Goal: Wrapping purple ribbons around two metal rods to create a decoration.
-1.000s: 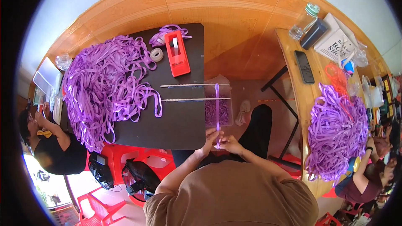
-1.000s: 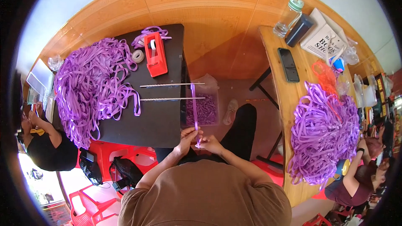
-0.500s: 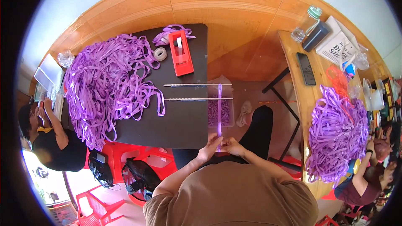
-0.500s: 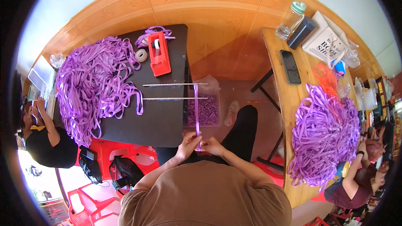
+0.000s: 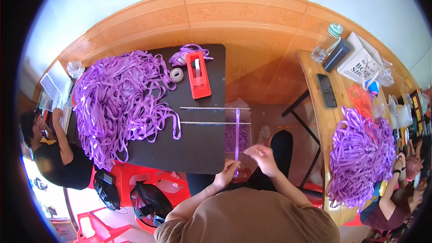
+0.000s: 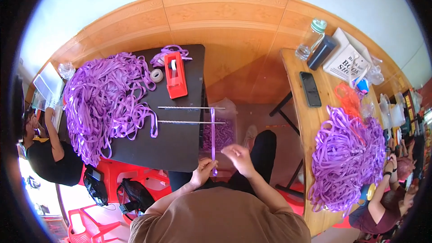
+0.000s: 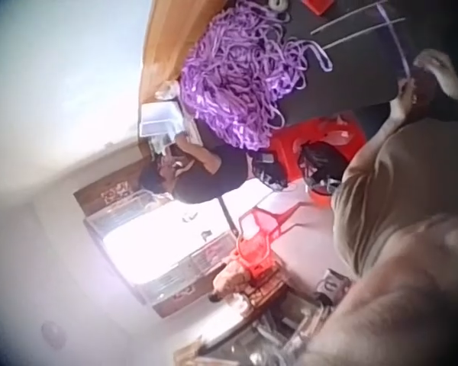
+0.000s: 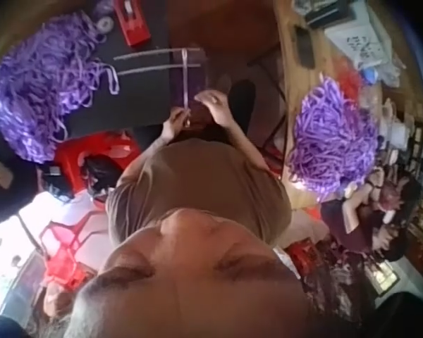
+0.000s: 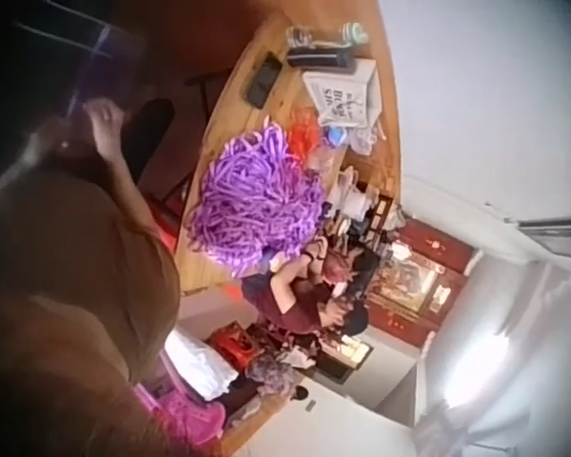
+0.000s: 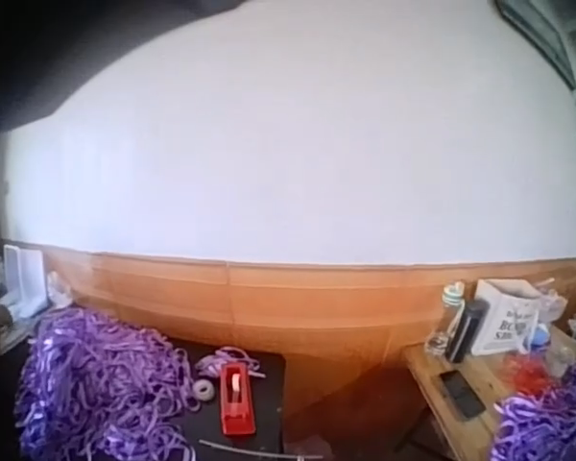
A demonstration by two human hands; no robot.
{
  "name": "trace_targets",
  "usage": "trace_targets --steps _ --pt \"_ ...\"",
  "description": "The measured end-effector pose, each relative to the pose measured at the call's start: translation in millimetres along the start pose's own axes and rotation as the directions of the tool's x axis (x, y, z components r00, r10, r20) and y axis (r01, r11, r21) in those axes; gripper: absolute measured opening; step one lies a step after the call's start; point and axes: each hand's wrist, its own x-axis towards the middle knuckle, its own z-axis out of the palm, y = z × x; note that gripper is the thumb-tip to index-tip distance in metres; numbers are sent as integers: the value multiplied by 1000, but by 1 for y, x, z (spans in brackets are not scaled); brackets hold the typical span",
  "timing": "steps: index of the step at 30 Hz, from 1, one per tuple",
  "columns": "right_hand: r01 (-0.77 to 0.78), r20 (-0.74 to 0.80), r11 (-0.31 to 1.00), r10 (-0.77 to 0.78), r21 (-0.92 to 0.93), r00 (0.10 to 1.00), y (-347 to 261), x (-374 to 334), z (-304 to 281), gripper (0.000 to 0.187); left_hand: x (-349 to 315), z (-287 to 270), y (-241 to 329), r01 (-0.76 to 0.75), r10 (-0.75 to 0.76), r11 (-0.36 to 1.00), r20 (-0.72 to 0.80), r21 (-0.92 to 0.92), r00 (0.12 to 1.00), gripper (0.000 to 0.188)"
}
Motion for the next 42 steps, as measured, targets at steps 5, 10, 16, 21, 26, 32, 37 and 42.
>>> trace_targets --steps 5,10,16,21,26,32,37,42 --pt "-74 461 654 -444 753 768 -150 1 62 55 1 5 -27 -197 197 980 -37 -16 980 11" --pt "-291 504 416 -631 861 590 -234 -21 120 65 3 1 -34 -214 209 971 48 111 977 15" --pt "-535 459 68 -611 842 645 -269 -48 146 90 3 -4 -14 171 -163 974 66 -149 984 21" --pt "-479 613 446 -739 756 280 -257 -9 124 89 5 -2 -18 118 -107 988 103 -100 989 22" --pt "-328 363 251 -864 911 349 -249 -13 149 99 6 -3 -12 130 -116 986 137 -101 984 17" --pt "-323 352 232 -853 917 385 -255 -16 156 99 4 -2 -21 119 -103 984 125 -132 987 17" --pt "-368 363 214 -839 905 404 -255 -14 156 100 3 -4 -18 119 -97 975 122 -186 988 17" --pt "-352 351 218 -857 910 378 -252 -11 157 98 5 -2 -24 97 -80 984 114 -148 990 17"
